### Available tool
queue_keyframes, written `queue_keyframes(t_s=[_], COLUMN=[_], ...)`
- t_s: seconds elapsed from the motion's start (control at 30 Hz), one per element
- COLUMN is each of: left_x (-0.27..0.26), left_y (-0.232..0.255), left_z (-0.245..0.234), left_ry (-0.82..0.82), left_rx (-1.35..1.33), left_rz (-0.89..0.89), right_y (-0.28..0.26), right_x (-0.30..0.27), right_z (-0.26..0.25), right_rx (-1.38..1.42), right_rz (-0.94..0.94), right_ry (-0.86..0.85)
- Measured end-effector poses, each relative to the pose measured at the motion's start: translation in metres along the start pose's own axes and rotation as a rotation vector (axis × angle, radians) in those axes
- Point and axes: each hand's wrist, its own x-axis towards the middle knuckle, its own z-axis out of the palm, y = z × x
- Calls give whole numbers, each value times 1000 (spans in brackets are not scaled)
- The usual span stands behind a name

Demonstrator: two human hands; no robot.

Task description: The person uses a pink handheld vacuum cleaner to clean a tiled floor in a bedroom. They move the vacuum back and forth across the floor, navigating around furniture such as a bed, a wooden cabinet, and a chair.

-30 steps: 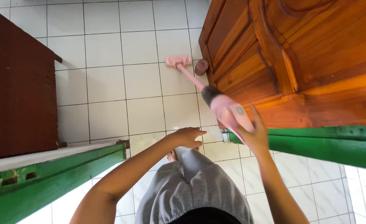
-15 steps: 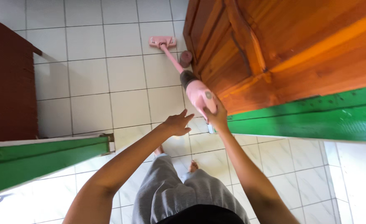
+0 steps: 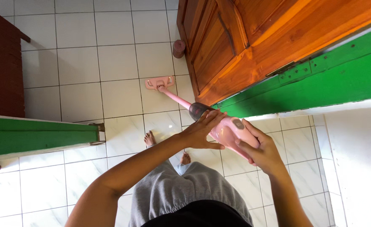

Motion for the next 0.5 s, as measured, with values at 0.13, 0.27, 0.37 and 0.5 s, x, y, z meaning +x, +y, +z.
queue_keyframes(t_s=[0.13, 0.27, 0.37, 0.5], left_x=[6, 13, 26, 41], left_y=[-19, -76, -106, -111], left_z=[4, 0, -8, -9], left_ry=[57, 10, -55, -125], left_rx=[70, 225, 384, 412], left_rz=[17, -188, -371, -408], right_y=[15, 38, 49, 59], right_x=[23, 68, 93, 94], right_z=[23, 59, 72, 63], right_rx=[33, 29, 79, 38], right_rz=[-200, -297, -255, -249], right_ry=[-18, -26, -72, -74])
